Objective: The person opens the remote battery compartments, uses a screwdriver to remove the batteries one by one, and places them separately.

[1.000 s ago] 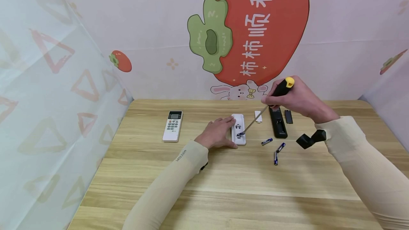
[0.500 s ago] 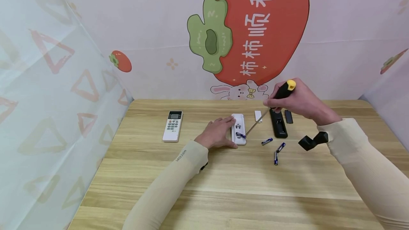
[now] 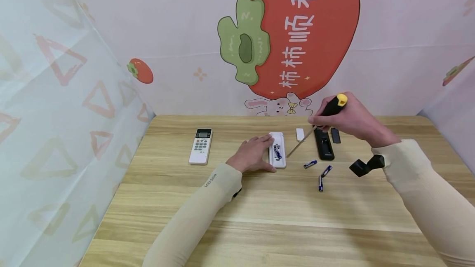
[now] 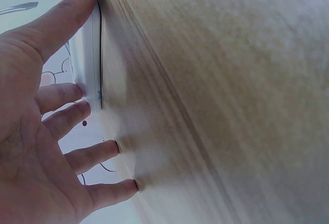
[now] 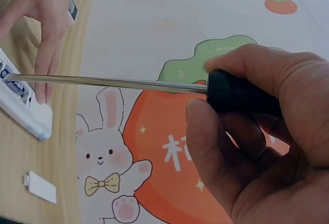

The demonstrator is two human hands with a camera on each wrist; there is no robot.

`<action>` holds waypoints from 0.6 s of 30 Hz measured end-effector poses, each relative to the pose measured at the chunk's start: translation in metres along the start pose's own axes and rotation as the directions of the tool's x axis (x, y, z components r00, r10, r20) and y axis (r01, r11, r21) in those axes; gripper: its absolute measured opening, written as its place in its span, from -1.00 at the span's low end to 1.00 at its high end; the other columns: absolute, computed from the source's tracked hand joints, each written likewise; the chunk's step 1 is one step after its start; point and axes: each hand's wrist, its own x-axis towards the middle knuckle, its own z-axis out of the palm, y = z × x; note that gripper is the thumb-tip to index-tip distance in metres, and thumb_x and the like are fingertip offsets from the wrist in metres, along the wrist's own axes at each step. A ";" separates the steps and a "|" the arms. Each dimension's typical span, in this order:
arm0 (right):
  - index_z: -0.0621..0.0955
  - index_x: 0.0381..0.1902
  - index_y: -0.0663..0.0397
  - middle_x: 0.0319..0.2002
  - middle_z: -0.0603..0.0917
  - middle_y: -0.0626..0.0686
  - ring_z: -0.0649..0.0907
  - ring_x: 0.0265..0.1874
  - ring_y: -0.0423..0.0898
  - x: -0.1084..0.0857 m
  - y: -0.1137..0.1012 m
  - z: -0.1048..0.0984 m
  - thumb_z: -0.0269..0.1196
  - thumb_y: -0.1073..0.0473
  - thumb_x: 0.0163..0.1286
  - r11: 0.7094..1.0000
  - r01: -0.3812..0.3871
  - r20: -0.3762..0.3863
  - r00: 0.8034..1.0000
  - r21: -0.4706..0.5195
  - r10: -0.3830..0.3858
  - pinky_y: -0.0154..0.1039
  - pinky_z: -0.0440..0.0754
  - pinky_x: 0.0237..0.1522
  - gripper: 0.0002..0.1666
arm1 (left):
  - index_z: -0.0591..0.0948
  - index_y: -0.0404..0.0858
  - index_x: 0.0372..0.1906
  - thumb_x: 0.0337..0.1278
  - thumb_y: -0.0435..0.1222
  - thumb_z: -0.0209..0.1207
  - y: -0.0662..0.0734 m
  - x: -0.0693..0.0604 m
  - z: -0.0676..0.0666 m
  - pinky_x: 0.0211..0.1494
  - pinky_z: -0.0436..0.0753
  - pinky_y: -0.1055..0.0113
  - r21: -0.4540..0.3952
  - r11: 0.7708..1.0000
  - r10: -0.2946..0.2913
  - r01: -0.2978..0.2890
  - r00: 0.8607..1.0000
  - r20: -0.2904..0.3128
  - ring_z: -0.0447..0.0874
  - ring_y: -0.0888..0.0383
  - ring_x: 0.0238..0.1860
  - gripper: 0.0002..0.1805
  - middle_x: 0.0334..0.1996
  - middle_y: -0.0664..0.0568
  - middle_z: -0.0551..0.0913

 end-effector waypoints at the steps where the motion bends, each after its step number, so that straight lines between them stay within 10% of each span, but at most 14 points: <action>1: 0.68 -0.37 0.26 -0.37 0.74 0.18 0.74 -0.48 0.06 -0.001 0.001 -0.001 0.50 0.15 0.26 1.000 -0.004 -0.001 1.000 0.000 0.004 -0.15 0.76 -0.35 -0.73 | 0.17 -0.03 0.62 -0.01 0.24 0.42 0.000 0.000 0.000 0.50 0.17 -0.19 0.001 1.000 0.000 0.000 1.000 0.000 0.07 -0.10 0.57 0.13 0.62 0.16 0.04; 18: 0.67 -0.41 0.19 -0.46 0.66 0.12 0.62 -0.53 0.02 -0.009 -0.002 -0.015 0.48 0.22 0.27 0.995 0.006 -0.025 1.000 -0.095 -0.009 -0.21 0.63 -0.47 -0.81 | 0.17 -0.02 0.61 -0.01 0.24 0.41 0.000 -0.001 -0.002 0.50 0.17 -0.20 -0.003 1.000 -0.003 0.003 1.000 0.007 0.06 -0.11 0.57 0.12 0.62 0.16 0.02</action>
